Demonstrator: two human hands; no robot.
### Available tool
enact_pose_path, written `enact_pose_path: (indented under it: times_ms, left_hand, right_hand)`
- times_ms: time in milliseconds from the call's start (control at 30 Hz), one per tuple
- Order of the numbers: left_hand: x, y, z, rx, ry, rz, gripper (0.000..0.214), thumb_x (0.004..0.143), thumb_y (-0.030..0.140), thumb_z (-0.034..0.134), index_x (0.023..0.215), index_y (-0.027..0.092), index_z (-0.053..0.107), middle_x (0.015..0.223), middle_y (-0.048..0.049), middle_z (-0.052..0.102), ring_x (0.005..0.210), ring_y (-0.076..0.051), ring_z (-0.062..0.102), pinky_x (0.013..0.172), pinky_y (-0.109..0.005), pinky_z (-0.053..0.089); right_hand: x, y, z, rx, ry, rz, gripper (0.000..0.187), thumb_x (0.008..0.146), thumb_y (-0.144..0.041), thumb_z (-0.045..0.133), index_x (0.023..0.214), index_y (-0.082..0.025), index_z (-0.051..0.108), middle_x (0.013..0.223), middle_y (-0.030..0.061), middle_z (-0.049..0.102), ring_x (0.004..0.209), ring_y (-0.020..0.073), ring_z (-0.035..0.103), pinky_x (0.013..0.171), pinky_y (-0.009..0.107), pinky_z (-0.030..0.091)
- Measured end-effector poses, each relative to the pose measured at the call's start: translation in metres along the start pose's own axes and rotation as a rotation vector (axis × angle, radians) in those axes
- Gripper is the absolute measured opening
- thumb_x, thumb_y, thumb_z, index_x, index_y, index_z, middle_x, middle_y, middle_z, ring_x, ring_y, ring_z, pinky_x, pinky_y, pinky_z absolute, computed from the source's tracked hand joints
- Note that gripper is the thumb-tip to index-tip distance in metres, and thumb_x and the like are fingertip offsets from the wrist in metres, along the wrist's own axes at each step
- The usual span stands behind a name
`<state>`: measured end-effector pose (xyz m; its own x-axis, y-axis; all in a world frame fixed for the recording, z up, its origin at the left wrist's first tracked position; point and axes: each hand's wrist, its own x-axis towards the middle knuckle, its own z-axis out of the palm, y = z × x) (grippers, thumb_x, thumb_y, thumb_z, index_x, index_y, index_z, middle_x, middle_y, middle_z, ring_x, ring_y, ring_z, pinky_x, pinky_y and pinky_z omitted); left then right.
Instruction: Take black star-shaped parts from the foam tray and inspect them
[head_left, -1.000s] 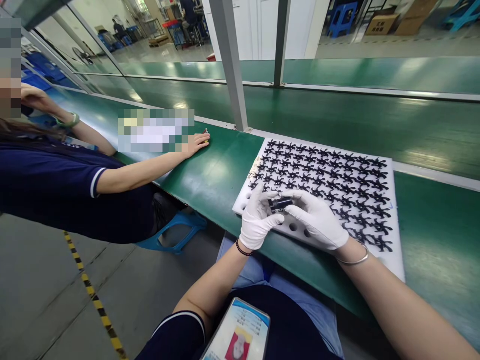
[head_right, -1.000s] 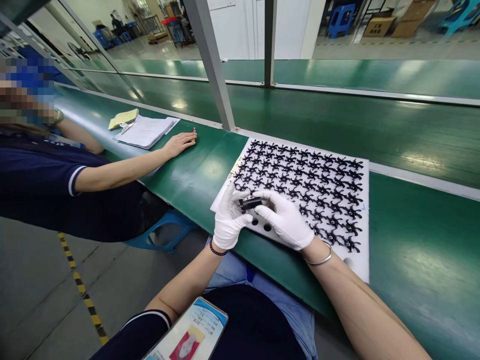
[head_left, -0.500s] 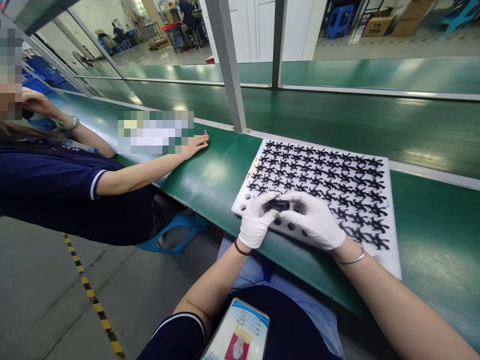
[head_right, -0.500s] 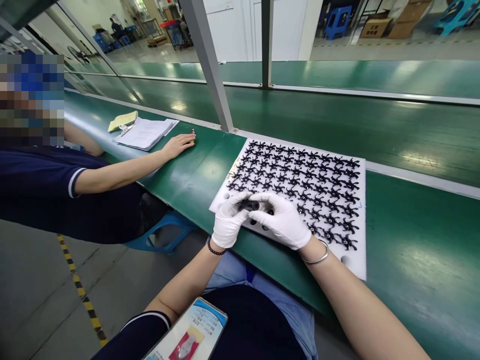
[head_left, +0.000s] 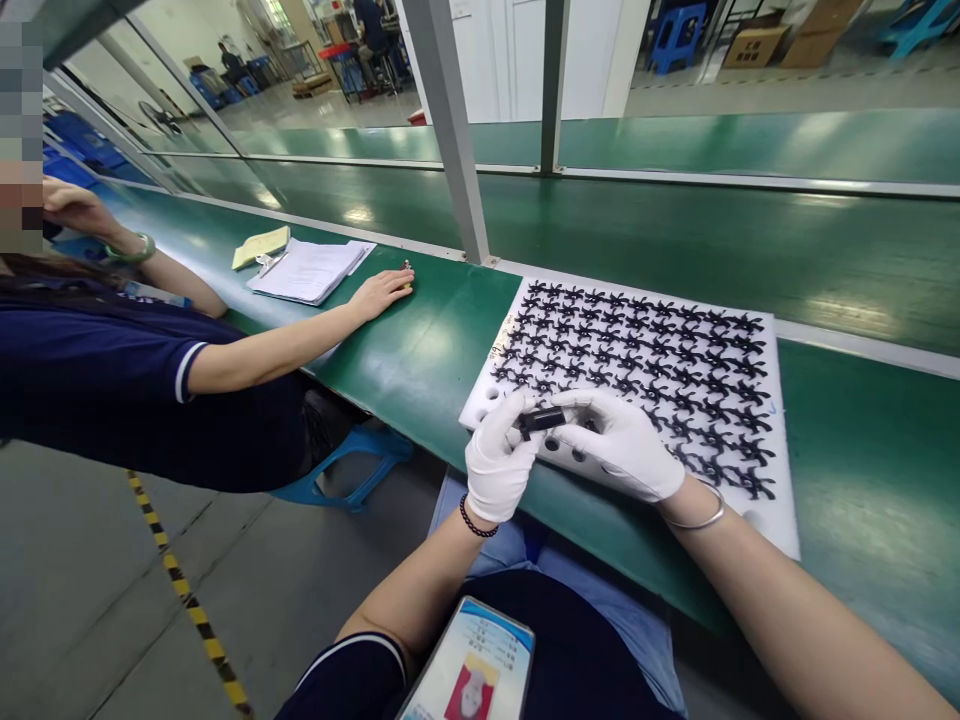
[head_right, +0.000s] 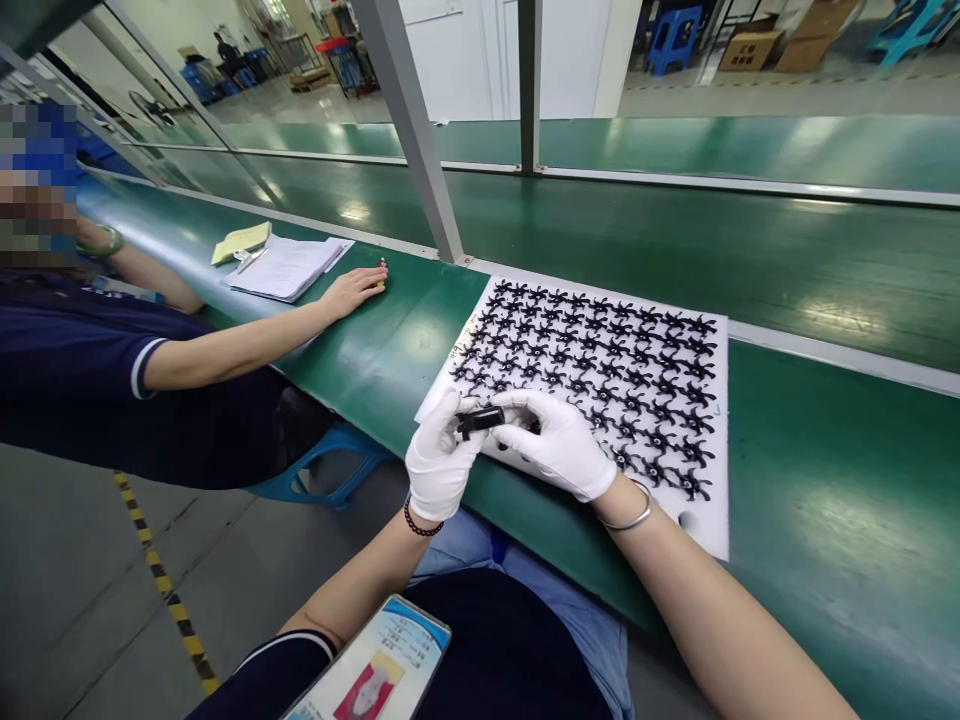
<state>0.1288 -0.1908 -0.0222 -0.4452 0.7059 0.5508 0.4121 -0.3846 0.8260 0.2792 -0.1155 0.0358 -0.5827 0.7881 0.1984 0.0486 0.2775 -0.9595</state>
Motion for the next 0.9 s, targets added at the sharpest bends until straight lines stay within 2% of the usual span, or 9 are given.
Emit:
enact_pose_path:
  times_ms: [100,167,233,300,400,467,600,800,900]
  left_hand:
    - [0.003,0.006,-0.009,0.205,0.025,0.37,0.049,0.081,0.004,0.065,0.128,0.018,0.06,0.109,-0.0083,0.07,0.102,-0.019,0.068,0.095,-0.032,0.057]
    - [0.005,0.014,-0.016,0.199,-0.005,0.47,0.062,0.08,-0.003,0.061,0.136,0.022,0.055,0.115,-0.0077,0.068,0.108,-0.019,0.066,0.098,-0.035,0.056]
    - [0.006,0.025,-0.026,0.084,-0.084,0.352,0.078,0.079,-0.001,0.065,0.149,0.026,0.041,0.14,-0.0124,0.054,0.118,-0.022,0.062,0.101,-0.037,0.055]
    - [0.005,0.036,-0.037,-0.085,-0.223,0.093,0.09,0.077,0.01,0.075,0.154,0.027,0.032,0.154,-0.016,0.037,0.123,-0.025,0.058,0.102,-0.038,0.054]
    - [0.005,0.047,-0.056,-0.285,-0.375,-0.238,0.07,0.079,0.025,0.078,0.143,0.022,0.05,0.138,-0.0129,0.056,0.118,-0.022,0.062,0.104,-0.032,0.052]
    - [0.006,0.05,-0.066,-0.327,-0.382,-0.324,0.047,0.084,0.024,0.073,0.129,0.02,0.062,0.121,-0.0082,0.067,0.111,-0.018,0.066,0.101,-0.026,0.053]
    - [0.008,0.041,-0.079,-0.23,-0.396,-0.236,0.047,0.079,0.022,0.077,0.125,0.024,0.064,0.115,-0.0039,0.069,0.103,-0.016,0.068,0.094,-0.024,0.055]
    - [0.022,0.021,-0.091,-0.053,-0.48,0.243,0.066,0.08,0.029,0.075,0.142,0.026,0.051,0.119,-0.0085,0.067,0.107,-0.017,0.066,0.096,-0.026,0.054]
    - [0.021,0.014,-0.097,-0.112,-0.581,-0.005,0.081,0.075,0.035,0.08,0.147,0.024,0.046,0.116,-0.0093,0.067,0.101,-0.019,0.066,0.091,-0.028,0.055]
  right_hand:
    - [-0.004,-0.003,0.003,-0.004,-0.055,0.053,0.036,0.08,-0.036,0.072,0.109,-0.014,0.068,0.091,0.0081,0.068,0.07,0.0153,0.057,0.061,0.029,0.048]
    - [-0.008,-0.008,0.005,0.002,-0.082,0.041,0.035,0.083,-0.038,0.071,0.109,-0.015,0.067,0.099,0.0096,0.069,0.077,0.0175,0.061,0.063,0.03,0.051]
    - [-0.012,-0.015,0.009,-0.026,-0.092,-0.046,0.029,0.087,-0.036,0.068,0.109,-0.018,0.067,0.104,0.0088,0.069,0.083,0.0186,0.064,0.069,0.032,0.054]
    - [-0.015,-0.021,0.013,-0.103,-0.09,-0.181,0.024,0.09,-0.033,0.066,0.11,-0.02,0.066,0.103,0.007,0.069,0.088,0.0183,0.066,0.075,0.032,0.055]
    - [-0.018,-0.029,0.021,-0.216,-0.084,-0.342,0.019,0.093,-0.028,0.064,0.111,-0.022,0.062,0.104,0.0058,0.068,0.094,0.0179,0.067,0.082,0.032,0.055]
    - [-0.02,-0.032,0.028,-0.249,-0.073,-0.353,0.019,0.093,-0.027,0.064,0.111,-0.022,0.059,0.103,0.0054,0.067,0.092,0.0175,0.067,0.081,0.032,0.055]
    - [-0.028,-0.033,0.046,-0.282,-0.026,-0.261,0.021,0.093,-0.029,0.064,0.112,-0.023,0.059,0.096,0.0033,0.067,0.083,0.0155,0.065,0.073,0.029,0.055]
    - [-0.043,-0.023,0.074,-0.144,0.102,-0.07,0.021,0.094,-0.029,0.061,0.115,-0.025,0.058,0.091,0.0014,0.066,0.075,0.0129,0.063,0.068,0.024,0.056]
    - [-0.044,-0.018,0.08,-0.14,0.166,-0.022,0.023,0.093,-0.028,0.064,0.115,-0.025,0.058,0.092,0.0008,0.065,0.077,0.0129,0.064,0.071,0.024,0.057]
